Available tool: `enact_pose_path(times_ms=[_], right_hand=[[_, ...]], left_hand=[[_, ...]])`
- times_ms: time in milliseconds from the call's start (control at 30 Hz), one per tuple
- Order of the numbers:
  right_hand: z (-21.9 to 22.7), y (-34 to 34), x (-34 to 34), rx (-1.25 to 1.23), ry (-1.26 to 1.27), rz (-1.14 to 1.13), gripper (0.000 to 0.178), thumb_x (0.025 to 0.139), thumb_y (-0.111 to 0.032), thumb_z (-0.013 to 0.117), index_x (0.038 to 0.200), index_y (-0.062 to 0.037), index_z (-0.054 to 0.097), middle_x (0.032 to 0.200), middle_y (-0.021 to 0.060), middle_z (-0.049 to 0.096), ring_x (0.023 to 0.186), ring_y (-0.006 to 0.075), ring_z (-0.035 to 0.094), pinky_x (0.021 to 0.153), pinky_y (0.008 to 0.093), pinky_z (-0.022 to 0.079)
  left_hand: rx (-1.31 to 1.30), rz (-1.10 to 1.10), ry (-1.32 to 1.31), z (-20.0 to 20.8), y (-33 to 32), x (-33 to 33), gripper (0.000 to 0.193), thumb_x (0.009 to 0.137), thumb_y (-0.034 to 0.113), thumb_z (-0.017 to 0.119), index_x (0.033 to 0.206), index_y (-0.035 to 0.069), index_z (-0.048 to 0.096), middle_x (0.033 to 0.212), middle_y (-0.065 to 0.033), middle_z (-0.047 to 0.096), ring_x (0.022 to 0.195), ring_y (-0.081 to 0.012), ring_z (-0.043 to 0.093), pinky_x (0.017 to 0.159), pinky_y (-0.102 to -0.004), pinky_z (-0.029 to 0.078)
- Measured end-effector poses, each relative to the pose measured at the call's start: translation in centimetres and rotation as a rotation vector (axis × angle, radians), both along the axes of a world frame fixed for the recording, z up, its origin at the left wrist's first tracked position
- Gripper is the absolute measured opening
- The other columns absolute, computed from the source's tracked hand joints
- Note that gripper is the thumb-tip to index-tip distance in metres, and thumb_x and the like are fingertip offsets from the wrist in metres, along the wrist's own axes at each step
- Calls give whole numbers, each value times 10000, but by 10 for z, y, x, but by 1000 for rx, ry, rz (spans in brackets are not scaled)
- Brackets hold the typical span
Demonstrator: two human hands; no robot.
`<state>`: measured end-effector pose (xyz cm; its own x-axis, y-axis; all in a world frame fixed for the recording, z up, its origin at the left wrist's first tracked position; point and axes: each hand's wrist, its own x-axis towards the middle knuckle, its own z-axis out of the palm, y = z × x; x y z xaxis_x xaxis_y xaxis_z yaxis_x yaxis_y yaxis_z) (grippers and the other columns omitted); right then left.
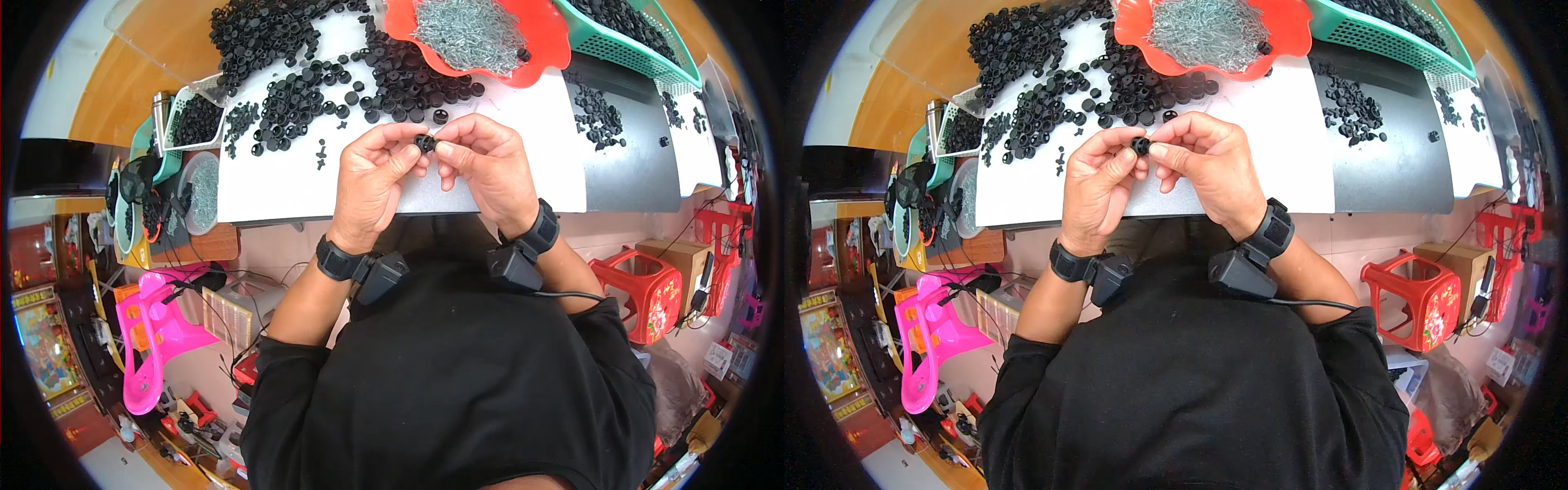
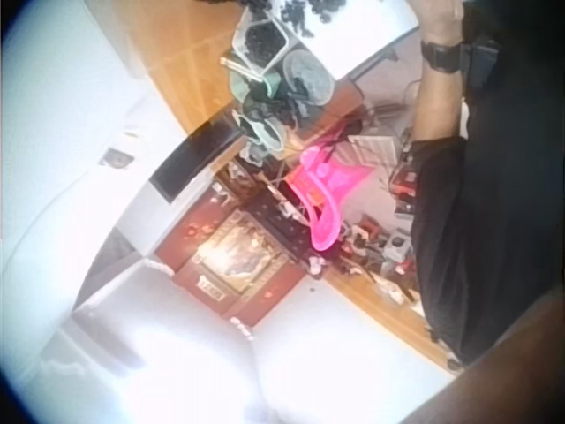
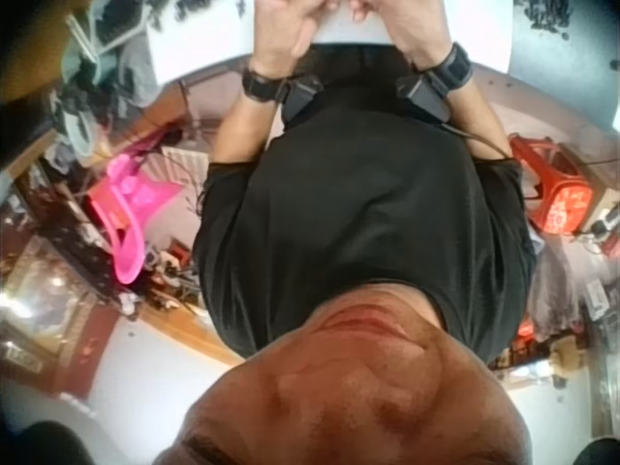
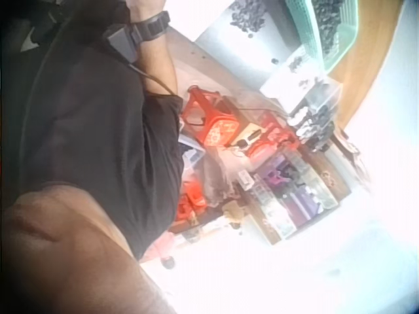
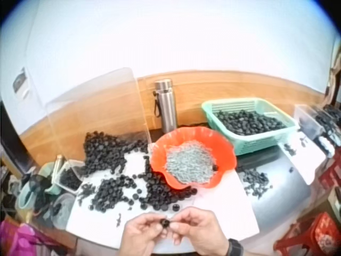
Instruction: Manually assembling small black plastic or rubber components by fitting them together at a manufacturing workbench.
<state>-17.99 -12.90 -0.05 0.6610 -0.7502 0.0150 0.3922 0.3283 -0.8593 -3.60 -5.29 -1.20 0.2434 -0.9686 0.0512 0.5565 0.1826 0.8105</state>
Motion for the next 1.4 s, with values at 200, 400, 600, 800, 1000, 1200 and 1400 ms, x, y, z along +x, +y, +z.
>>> enact_pose_path(times_ms=[200,400,600,800,1000,1200,1400], right_hand=[[1,2,1,-62,35,-26,88,814,42,604,900,49,583,767,87,616,615,112,591,534,224,514],[3,4,2,-73,54,-26,94,808,46,608,898,50,582,761,91,617,612,115,595,528,228,517],[6,4,3,58,7,10,73,819,23,603,887,39,583,740,106,622,605,132,600,491,250,523],[2,5,2,204,-76,69,69,833,-10,598,891,26,588,758,119,632,612,140,604,487,260,529],[4,2,0,224,-15,100,65,835,-2,590,893,28,589,760,124,632,605,143,602,493,263,526],[7,-1,2,188,29,103,43,839,-7,590,864,27,580,747,116,626,596,144,597,490,265,523],[9,-7,2,177,78,140,38,838,-5,593,853,26,576,736,100,615,591,139,590,486,265,521]], left_hand=[[-11,-11,0,-3,1,1,212,839,-15,583,1046,-59,588,954,-112,631,766,-138,593,712,-257,494],[-6,-25,7,-2,2,2,258,841,16,600,1087,-56,572,904,-93,618,753,-137,553,727,-260,472],[-37,-12,57,-2,1,2,210,835,-15,590,1041,-57,592,934,-112,632,771,-138,592,722,-257,492],[-39,2,34,-2,2,0,206,829,-20,595,1032,-58,595,909,-95,628,767,-127,583,718,-248,486],[-58,69,-54,-1,2,-5,189,820,-52,589,1008,-49,608,889,-83,624,744,-114,583,702,-231,489],[-81,134,-202,-1,1,-7,171,827,-67,570,993,-49,611,869,-58,602,740,-108,587,682,-223,492],[-71,158,-257,-1,1,-8,197,813,-61,587,1009,-61,609,881,-71,581,734,-118,551,679,-236,468]])
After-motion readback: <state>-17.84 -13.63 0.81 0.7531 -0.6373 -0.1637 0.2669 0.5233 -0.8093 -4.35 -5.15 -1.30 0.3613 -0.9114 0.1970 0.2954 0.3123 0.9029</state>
